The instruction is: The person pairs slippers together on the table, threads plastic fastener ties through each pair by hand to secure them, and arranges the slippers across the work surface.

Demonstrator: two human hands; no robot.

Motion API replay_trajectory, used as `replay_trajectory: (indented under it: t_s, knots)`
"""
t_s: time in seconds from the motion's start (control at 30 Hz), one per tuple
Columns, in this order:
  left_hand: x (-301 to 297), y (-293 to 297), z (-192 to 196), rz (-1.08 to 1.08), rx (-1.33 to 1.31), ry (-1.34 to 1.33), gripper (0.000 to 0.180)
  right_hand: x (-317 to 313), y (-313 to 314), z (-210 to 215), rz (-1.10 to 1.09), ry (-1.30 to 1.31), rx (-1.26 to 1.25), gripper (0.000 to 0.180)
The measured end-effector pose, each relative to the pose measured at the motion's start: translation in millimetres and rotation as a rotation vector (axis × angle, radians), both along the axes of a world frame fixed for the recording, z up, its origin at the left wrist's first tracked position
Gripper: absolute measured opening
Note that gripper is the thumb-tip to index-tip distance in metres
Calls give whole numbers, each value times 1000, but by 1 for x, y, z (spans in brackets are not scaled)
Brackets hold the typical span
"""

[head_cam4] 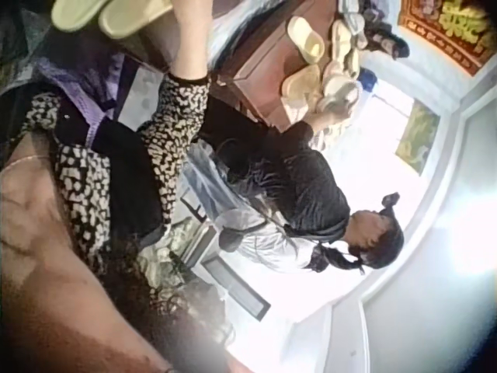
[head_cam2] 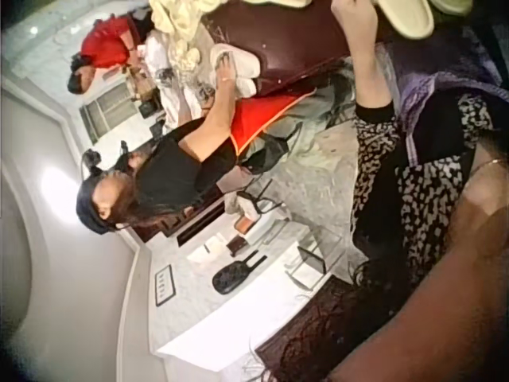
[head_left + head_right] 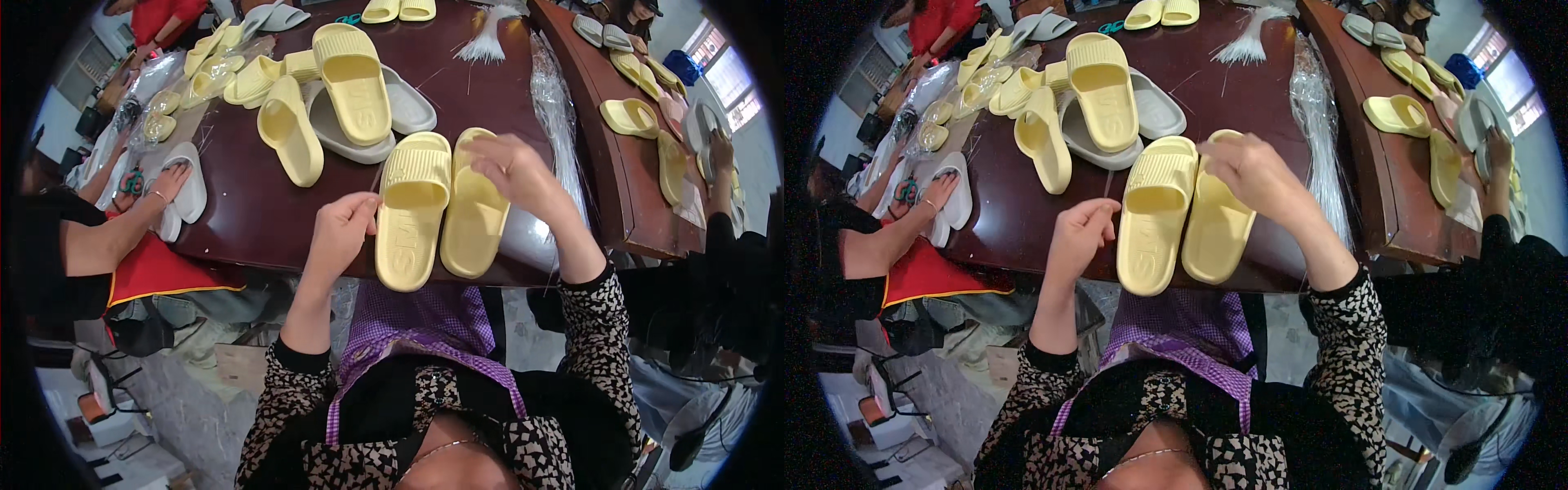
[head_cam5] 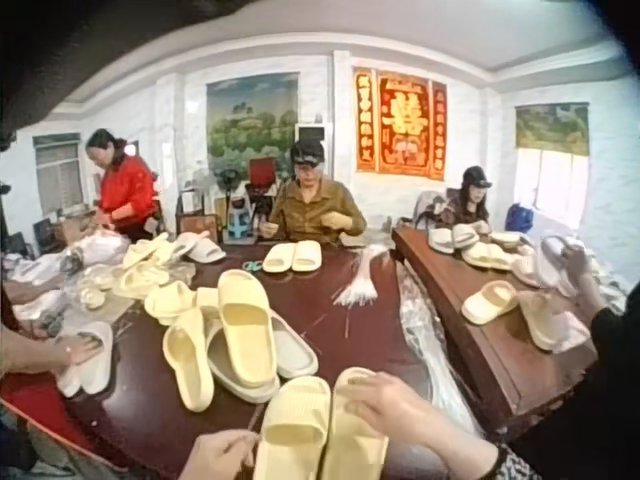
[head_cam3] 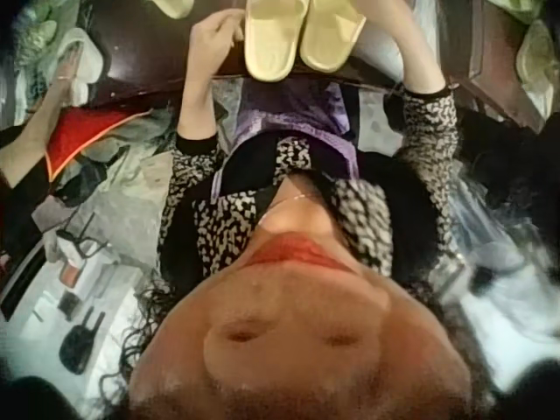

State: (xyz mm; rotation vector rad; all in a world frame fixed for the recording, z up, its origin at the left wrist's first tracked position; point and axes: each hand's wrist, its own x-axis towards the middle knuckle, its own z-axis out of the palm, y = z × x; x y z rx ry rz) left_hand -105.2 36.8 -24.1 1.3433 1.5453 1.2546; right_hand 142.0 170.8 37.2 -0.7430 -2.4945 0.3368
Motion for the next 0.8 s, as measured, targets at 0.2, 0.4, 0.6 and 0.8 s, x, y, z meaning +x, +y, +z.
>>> replay_trajectory:
  t_s: [0.2,0.4,0.6,0.8]
  knots:
    - [28,12,47,-95,-27,-253,21,-25,-27,47,67,188,-411,19]
    - [65,15,32,-201,-68,-274,19,-34,-36,-5,121,415,-704,17]
    - [53,-11,38,-91,138,-9,7,12,-18,14,65,829,-972,20]
    - [33,-25,58,-245,553,884,13,54,-38,26,-177,510,-731,23]
